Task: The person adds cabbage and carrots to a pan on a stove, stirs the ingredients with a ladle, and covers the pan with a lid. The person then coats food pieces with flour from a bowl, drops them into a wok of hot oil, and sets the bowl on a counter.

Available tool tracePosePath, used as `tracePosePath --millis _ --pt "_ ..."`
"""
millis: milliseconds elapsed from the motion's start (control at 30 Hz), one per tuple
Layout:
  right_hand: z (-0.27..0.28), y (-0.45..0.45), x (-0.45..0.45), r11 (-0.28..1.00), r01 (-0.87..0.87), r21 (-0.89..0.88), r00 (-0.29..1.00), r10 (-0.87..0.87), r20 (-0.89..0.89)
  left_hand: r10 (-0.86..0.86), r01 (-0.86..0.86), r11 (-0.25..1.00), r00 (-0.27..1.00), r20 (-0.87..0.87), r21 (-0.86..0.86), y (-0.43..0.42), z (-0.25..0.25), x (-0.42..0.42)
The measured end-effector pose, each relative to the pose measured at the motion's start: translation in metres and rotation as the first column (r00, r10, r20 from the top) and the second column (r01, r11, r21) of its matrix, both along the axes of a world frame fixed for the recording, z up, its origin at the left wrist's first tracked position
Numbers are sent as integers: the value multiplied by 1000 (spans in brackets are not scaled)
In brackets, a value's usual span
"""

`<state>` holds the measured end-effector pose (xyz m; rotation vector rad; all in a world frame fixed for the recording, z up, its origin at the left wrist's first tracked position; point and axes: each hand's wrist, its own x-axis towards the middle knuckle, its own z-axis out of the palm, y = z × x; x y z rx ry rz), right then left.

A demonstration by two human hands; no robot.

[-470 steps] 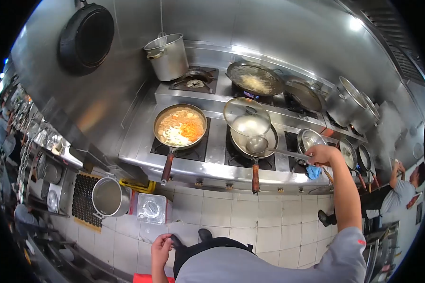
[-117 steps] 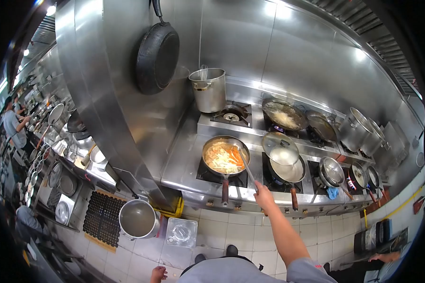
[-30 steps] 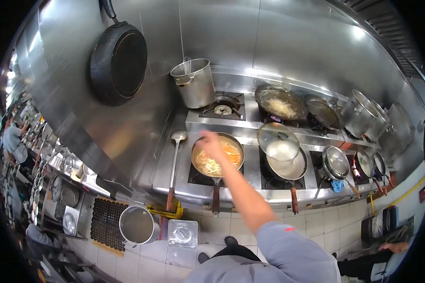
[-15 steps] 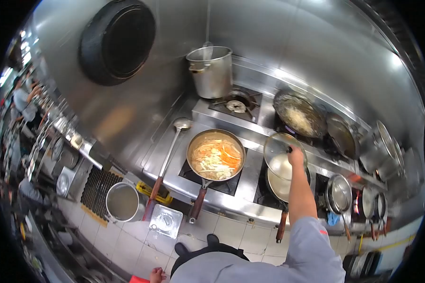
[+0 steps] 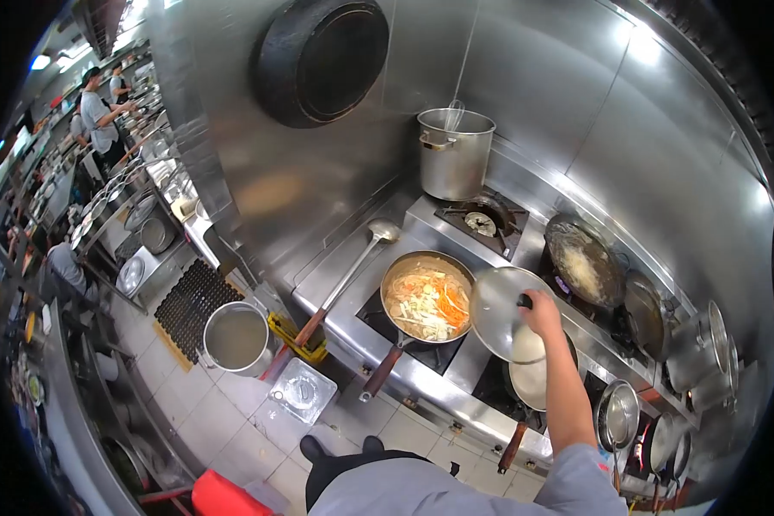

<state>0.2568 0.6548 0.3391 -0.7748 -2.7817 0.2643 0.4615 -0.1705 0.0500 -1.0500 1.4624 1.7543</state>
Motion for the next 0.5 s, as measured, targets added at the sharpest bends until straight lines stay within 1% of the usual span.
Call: tracePosePath --millis 100,133,167,233,267,333,400,467,500 --pt "-5 -42 -46 994 -97 -50 995 96 -20 -121 127 982 991 49 -139 15 -52 -22" --pt "-10 -55 -62 990 -134 -32 990 133 -36 -155 165 969 985 70 -182 18 -61 -22" --pt "-23 -62 -79 985 -165 -48 986 163 -34 -135 146 972 988 75 -186 20 -63 -22" --pt "-34 -81 -105 975 -211 -71 977 210 -21 -130 134 976 991 33 -170 24 -55 -30" --pt "-35 -93 -117 973 -219 -71 976 218 -13 -114 120 978 993 45 -173 26 -47 -27" --pt "-41 -105 -129 968 -238 -81 971 239 1 -80 50 962 992 -101 -267 34 -20 -18" --pt "-52 -110 -141 975 -215 -49 977 215 3 -31 7 961 996 -80 -277 28 -13 -2" --pt "-62 -108 -145 975 -216 -51 976 217 -5 -4 -3 958 1000 -25 -287 24 -4 18" --pt "-60 -109 -146 975 -213 -60 977 212 -14 5 -11 957 1000 -22 -289 17 -7 30"
